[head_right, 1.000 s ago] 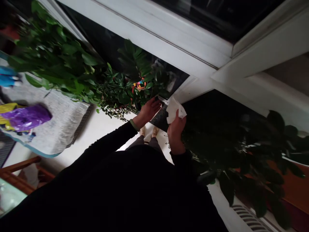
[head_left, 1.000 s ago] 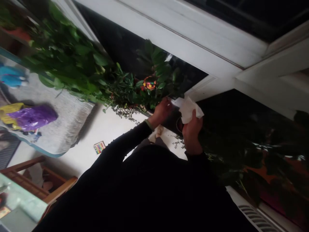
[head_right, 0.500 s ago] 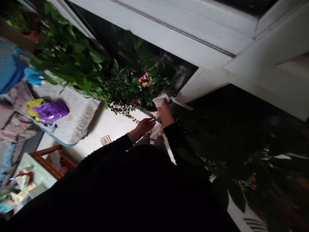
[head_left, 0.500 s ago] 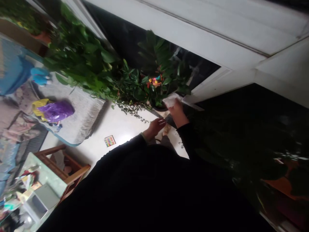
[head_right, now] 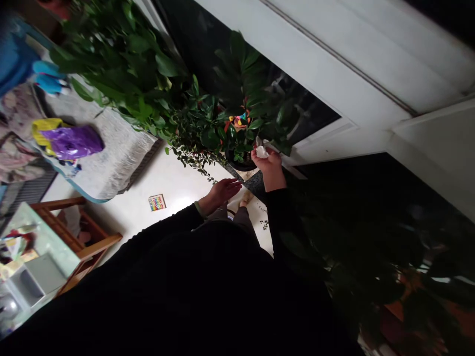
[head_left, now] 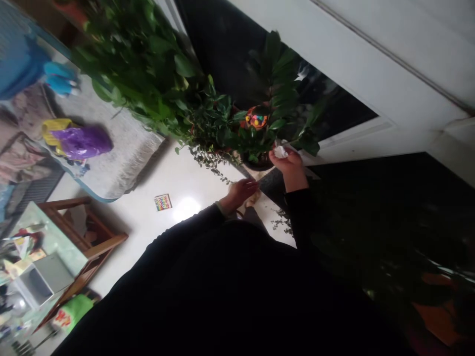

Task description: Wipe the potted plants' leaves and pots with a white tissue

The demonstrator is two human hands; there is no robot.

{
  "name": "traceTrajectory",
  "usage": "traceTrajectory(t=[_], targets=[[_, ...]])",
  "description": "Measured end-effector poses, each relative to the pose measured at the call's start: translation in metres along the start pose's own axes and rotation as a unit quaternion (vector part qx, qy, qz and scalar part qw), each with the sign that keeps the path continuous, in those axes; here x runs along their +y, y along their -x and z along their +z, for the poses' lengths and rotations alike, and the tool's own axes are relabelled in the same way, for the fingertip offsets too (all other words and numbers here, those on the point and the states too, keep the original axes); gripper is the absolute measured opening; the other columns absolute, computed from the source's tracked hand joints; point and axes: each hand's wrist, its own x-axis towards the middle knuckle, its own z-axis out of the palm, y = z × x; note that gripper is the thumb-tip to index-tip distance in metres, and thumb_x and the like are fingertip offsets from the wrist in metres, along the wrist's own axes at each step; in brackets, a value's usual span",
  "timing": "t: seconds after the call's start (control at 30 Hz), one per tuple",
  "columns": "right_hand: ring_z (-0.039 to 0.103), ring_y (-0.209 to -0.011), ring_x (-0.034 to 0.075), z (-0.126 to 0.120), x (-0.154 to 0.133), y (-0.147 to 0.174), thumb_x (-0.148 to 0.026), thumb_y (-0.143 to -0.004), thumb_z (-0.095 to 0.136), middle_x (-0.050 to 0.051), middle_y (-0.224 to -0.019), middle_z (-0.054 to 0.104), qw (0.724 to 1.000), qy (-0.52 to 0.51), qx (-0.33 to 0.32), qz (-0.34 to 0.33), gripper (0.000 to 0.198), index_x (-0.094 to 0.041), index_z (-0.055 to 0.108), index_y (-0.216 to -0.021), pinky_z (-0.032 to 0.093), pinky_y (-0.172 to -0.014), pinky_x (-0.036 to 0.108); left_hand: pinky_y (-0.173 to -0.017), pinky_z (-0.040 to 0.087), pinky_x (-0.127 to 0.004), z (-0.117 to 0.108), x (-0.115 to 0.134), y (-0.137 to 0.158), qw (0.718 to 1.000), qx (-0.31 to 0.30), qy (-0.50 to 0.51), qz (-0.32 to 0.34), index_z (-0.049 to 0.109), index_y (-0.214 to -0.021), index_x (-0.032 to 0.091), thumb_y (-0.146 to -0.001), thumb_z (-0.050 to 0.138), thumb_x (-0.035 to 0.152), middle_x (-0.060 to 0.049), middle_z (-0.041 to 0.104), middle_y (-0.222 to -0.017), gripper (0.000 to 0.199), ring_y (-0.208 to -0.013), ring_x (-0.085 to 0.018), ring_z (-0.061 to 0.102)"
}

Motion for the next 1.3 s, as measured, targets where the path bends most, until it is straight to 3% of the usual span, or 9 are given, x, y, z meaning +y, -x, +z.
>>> traceTrajectory(t=[0.1, 0.23, 0.53, 0.63, 0.87, 1.07, 1.3], targets=[[0.076, -0.081, 0.018, 0.002, -0.014, 0.016, -0.020, -0.104, 0.040, 0.004, -0.086, 0.081, 0.999, -0.042, -0.009, 0.002, 0.031, -0.024, 0.071, -0.100, 0.066, -0.069, 0.031, -0.116, 0.061, -0.039, 0.002, 0.001, -0.001, 1.000, -0.009, 0.002, 0.001, 0.070, -0.141, 0.004, -0.109, 0.043, 0.016, -0.023, 0.085, -0.119, 0.043, -0.101, -0.025, 0.085], [0.078, -0.093, 0.019, 0.004, -0.022, 0.033, -0.023, -0.104, 0.042, 0.005, -0.100, 0.084, 0.998, -0.051, -0.031, 0.002, 0.031, -0.025, 0.073, -0.109, 0.069, -0.074, 0.033, -0.121, 0.058, -0.039, 0.005, 0.000, -0.004, 1.000, -0.017, 0.001, -0.006, 0.073, -0.136, 0.009, -0.109, 0.044, 0.019, -0.017, 0.086, -0.105, 0.040, -0.097, -0.024, 0.084], [0.070, -0.077, 0.017, -0.006, 0.001, 0.002, -0.024, -0.106, 0.048, -0.001, -0.078, 0.077, 0.997, 0.039, 0.065, 0.019, 0.024, -0.026, 0.066, -0.091, 0.066, -0.070, 0.031, -0.122, 0.057, -0.041, 0.002, 0.000, -0.006, 1.000, -0.015, 0.003, -0.003, 0.077, -0.113, 0.012, -0.108, 0.048, 0.018, -0.019, 0.086, -0.105, 0.031, -0.103, -0.026, 0.085], [0.069, -0.070, 0.015, -0.007, 0.005, -0.006, -0.025, -0.109, 0.048, -0.002, -0.077, 0.075, 0.996, 0.059, 0.061, 0.036, 0.024, -0.025, 0.061, -0.089, 0.063, -0.064, 0.027, -0.123, 0.057, -0.042, -0.005, 0.003, -0.007, 1.000, -0.012, 0.003, 0.001, 0.078, -0.119, 0.013, -0.108, 0.047, 0.018, -0.019, 0.086, -0.108, 0.033, -0.110, -0.027, 0.085], [0.069, -0.069, 0.016, -0.005, 0.011, -0.011, -0.020, -0.104, 0.051, -0.003, -0.070, 0.073, 0.988, 0.121, 0.086, 0.034, 0.022, -0.025, 0.061, -0.086, 0.061, -0.060, 0.025, -0.123, 0.057, -0.041, -0.010, 0.007, -0.004, 1.000, -0.003, 0.011, -0.002, 0.076, -0.123, 0.010, -0.107, 0.046, 0.020, -0.015, 0.086, -0.097, 0.035, -0.091, -0.024, 0.083], [0.063, -0.063, 0.013, -0.007, 0.015, -0.014, -0.027, -0.105, 0.060, -0.007, -0.065, 0.066, 0.987, 0.136, 0.078, 0.014, 0.018, -0.026, 0.062, -0.088, 0.060, -0.064, 0.023, -0.122, 0.057, -0.041, -0.009, 0.010, -0.001, 1.000, 0.005, 0.011, -0.009, 0.078, -0.122, 0.013, -0.107, 0.046, 0.020, -0.015, 0.086, -0.101, 0.035, -0.102, -0.026, 0.084], [0.064, -0.068, 0.015, 0.001, -0.001, 0.003, -0.026, -0.108, 0.051, -0.004, -0.074, 0.071, 0.991, 0.119, 0.065, 0.015, 0.023, -0.027, 0.065, -0.090, 0.057, -0.058, 0.023, -0.115, 0.060, -0.038, -0.006, 0.015, 0.002, 0.999, 0.009, 0.028, -0.022, 0.078, -0.130, 0.009, -0.106, 0.048, 0.018, -0.017, 0.085, -0.098, 0.039, -0.100, -0.026, 0.083]])
